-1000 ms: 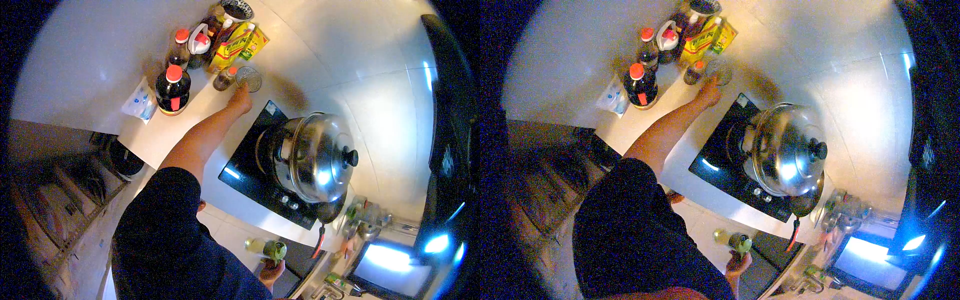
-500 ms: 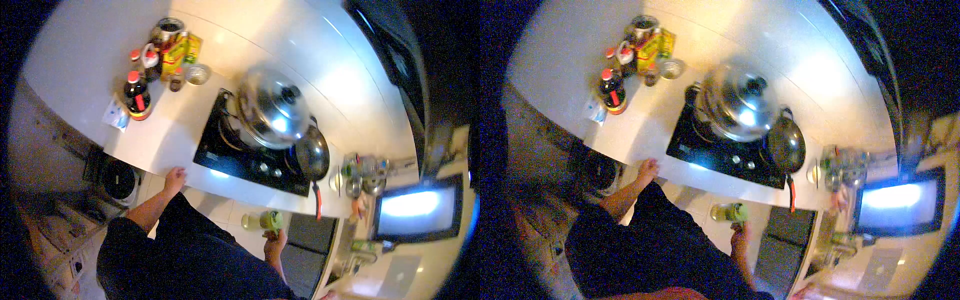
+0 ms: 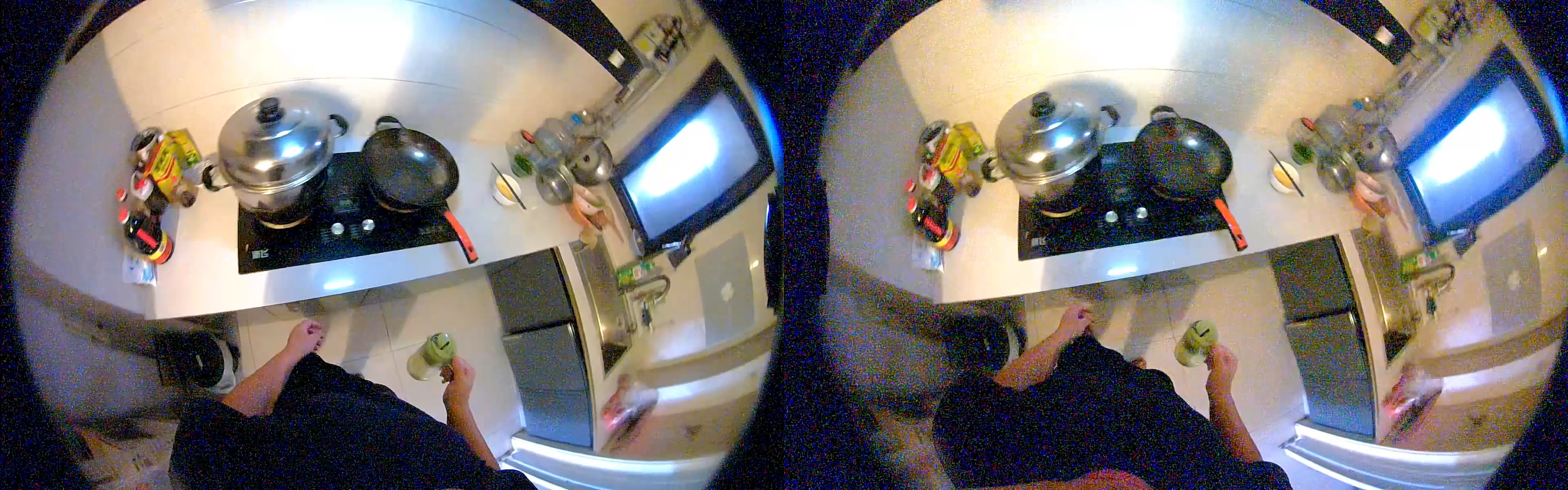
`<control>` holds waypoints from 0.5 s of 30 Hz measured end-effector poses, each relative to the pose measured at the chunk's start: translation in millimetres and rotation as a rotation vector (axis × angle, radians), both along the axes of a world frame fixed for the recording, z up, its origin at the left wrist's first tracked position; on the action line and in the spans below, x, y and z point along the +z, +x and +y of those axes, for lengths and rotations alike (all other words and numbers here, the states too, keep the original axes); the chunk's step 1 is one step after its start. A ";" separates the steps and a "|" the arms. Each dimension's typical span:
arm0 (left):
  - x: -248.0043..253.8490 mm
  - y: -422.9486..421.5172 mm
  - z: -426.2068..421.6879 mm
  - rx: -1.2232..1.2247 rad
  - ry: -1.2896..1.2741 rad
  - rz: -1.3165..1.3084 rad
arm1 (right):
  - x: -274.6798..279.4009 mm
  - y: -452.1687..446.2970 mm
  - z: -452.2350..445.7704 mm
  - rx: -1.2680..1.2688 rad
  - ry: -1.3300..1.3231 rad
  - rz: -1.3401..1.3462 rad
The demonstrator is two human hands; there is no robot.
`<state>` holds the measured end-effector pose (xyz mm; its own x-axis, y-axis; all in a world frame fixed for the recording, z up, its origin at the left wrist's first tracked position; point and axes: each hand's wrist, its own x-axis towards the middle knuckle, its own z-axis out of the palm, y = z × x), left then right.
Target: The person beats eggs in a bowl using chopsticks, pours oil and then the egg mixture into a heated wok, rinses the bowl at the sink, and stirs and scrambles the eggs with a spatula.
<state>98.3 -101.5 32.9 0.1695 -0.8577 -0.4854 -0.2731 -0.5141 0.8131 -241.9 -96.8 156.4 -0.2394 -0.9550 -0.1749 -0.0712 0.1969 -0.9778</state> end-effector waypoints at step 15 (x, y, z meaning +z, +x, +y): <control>-52.0 -95.8 -129.3 -0.254 0.090 0.109 | -29.6 -81.2 -52.5 -0.170 0.015 -0.066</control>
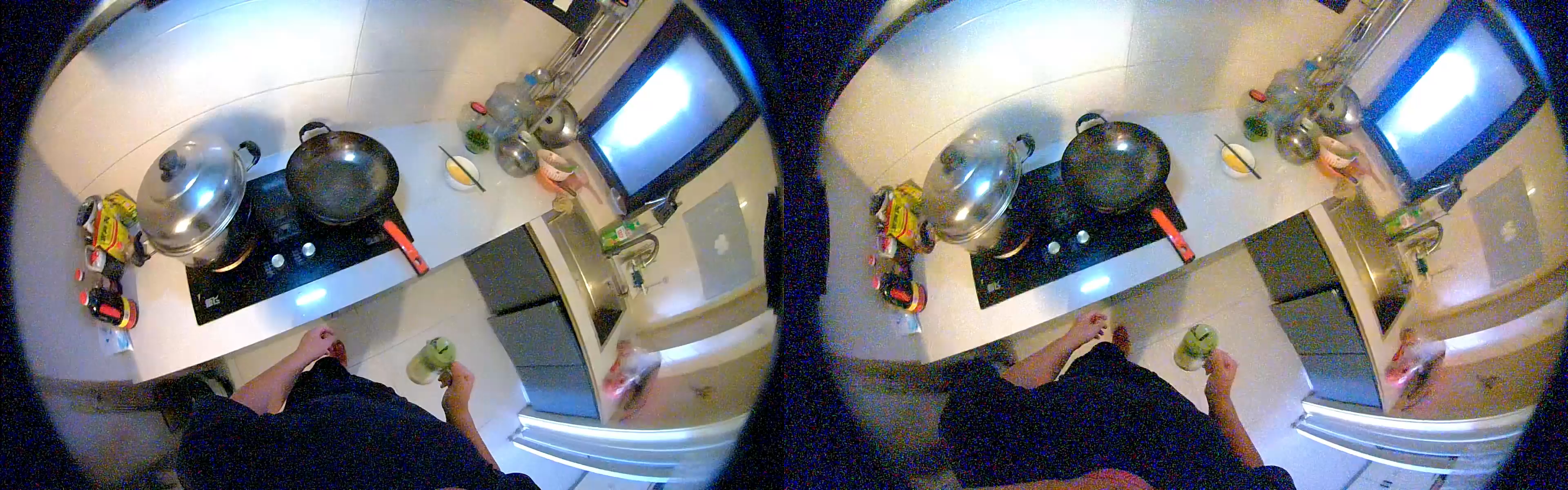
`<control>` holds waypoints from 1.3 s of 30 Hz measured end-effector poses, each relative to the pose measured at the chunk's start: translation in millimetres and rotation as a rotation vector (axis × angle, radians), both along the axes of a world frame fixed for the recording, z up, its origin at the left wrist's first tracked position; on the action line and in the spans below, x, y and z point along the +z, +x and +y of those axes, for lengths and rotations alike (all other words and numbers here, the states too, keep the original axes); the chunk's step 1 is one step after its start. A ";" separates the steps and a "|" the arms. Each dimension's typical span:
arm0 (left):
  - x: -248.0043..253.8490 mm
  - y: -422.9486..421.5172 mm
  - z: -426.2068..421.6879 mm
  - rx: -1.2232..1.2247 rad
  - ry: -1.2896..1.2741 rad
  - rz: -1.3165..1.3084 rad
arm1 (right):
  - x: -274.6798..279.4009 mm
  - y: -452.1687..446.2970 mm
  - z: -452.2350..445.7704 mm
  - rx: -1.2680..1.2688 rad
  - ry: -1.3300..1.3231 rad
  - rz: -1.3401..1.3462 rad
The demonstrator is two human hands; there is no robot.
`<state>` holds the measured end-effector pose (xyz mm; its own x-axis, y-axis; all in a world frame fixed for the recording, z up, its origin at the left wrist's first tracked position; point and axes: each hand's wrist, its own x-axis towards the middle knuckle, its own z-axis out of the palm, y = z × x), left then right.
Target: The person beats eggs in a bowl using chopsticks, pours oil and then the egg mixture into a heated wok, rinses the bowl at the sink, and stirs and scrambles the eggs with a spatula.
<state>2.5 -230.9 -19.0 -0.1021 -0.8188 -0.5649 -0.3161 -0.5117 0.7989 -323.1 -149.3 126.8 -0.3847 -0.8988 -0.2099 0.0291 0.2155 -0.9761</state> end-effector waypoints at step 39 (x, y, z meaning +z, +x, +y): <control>-73.6 -107.3 138.0 0.763 0.350 -0.006 | -5.7 -138.5 -203.3 0.640 -0.022 -0.038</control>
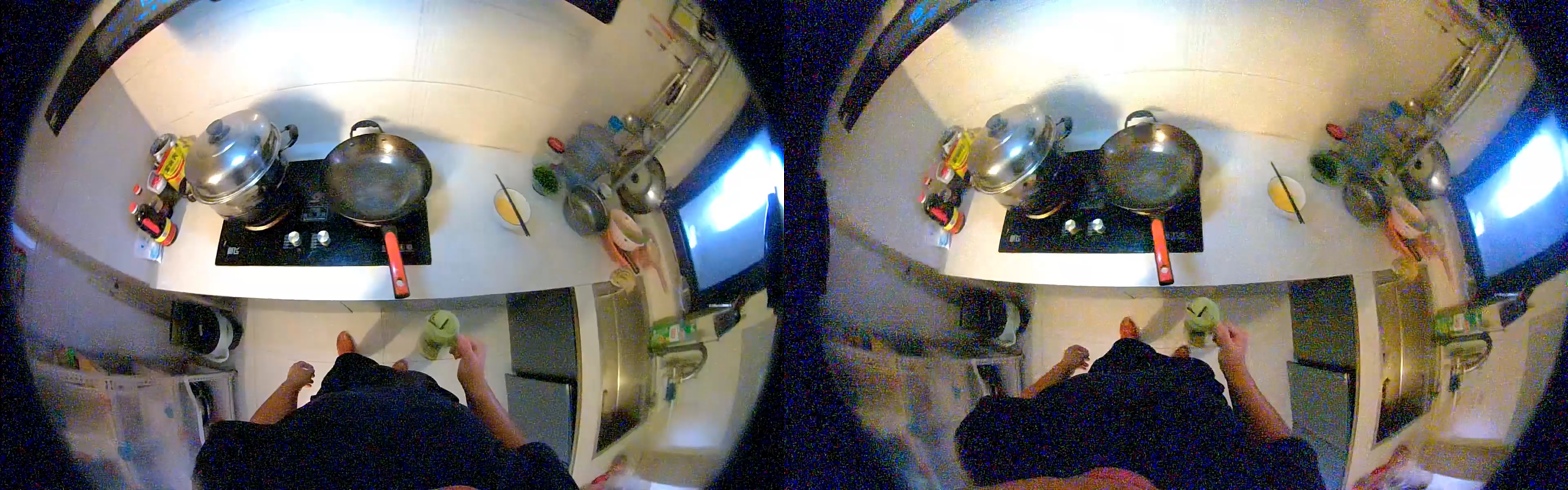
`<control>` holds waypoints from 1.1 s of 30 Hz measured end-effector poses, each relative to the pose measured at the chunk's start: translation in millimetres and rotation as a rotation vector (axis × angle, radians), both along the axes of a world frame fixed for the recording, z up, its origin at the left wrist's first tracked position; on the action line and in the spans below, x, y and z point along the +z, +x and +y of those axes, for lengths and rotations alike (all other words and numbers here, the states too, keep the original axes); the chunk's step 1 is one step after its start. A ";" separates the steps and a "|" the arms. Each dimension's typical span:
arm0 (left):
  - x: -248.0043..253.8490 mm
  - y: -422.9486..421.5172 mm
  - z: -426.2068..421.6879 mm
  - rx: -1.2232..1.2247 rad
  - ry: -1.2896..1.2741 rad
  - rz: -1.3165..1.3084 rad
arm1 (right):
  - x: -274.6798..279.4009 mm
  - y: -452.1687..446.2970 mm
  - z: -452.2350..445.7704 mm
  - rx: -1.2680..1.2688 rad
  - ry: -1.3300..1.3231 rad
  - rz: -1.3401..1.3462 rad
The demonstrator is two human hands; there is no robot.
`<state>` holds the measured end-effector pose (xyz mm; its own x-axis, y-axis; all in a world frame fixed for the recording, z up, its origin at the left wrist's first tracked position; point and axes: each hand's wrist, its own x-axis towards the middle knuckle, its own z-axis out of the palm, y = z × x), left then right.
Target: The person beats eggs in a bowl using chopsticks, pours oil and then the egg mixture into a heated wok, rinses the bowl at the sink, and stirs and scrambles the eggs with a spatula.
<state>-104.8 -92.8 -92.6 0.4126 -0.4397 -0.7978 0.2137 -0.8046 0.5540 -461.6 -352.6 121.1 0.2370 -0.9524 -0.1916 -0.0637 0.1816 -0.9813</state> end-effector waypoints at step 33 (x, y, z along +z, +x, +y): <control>0.6 -19.7 -69.5 -0.157 -0.102 -0.178 | 2.8 -51.2 -12.1 -0.158 -0.022 -0.150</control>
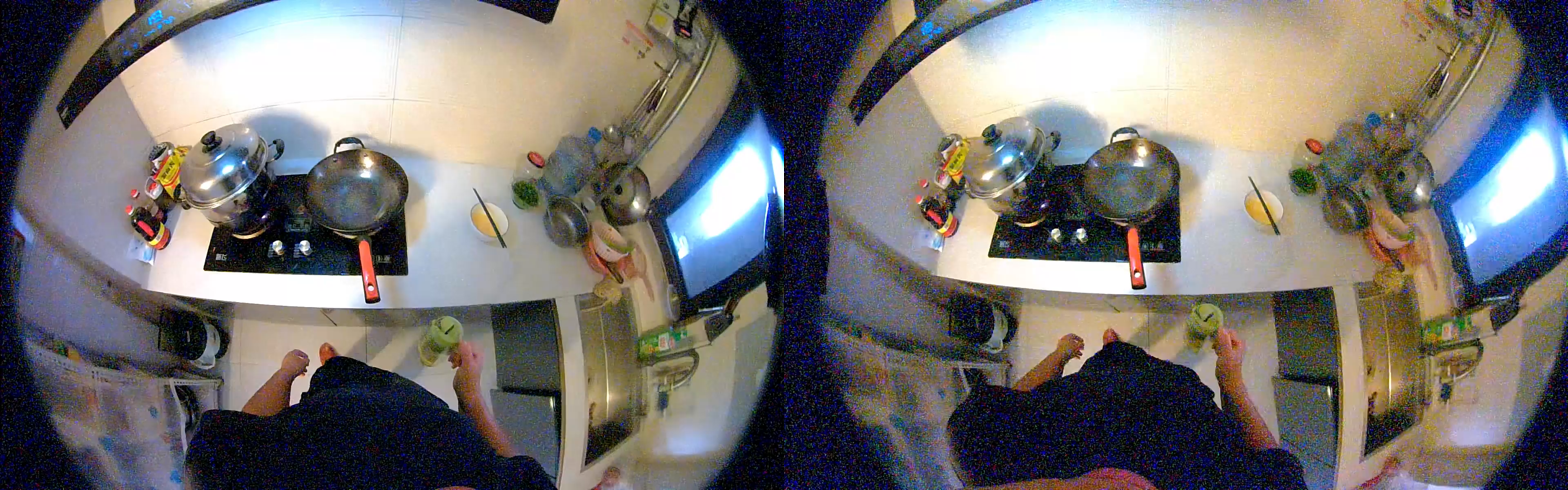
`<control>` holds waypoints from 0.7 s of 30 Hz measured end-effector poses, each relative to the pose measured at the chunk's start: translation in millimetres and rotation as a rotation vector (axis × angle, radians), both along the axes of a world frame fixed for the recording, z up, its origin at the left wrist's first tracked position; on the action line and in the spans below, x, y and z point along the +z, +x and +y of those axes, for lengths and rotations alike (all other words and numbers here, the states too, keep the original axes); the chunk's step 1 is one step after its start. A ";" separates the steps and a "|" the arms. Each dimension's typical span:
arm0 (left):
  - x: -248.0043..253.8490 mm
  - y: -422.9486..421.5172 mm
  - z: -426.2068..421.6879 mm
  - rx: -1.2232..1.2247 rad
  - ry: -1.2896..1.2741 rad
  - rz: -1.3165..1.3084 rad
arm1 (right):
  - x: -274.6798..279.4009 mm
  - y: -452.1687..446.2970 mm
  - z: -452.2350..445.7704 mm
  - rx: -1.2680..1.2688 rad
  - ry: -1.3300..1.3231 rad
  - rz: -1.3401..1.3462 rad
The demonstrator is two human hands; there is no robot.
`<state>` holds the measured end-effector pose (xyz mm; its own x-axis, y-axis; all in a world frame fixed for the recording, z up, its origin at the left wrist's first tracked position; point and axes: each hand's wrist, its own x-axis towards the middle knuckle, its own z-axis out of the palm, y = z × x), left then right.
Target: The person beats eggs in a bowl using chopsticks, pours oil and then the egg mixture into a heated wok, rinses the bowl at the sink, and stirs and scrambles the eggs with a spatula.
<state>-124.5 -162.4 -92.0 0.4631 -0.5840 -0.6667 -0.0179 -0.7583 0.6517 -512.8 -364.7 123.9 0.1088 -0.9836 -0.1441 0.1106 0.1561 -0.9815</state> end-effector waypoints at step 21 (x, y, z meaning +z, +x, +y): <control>62.8 -13.9 -40.5 0.134 -0.146 0.151 | -18.5 -4.1 -16.9 -0.096 0.149 -0.024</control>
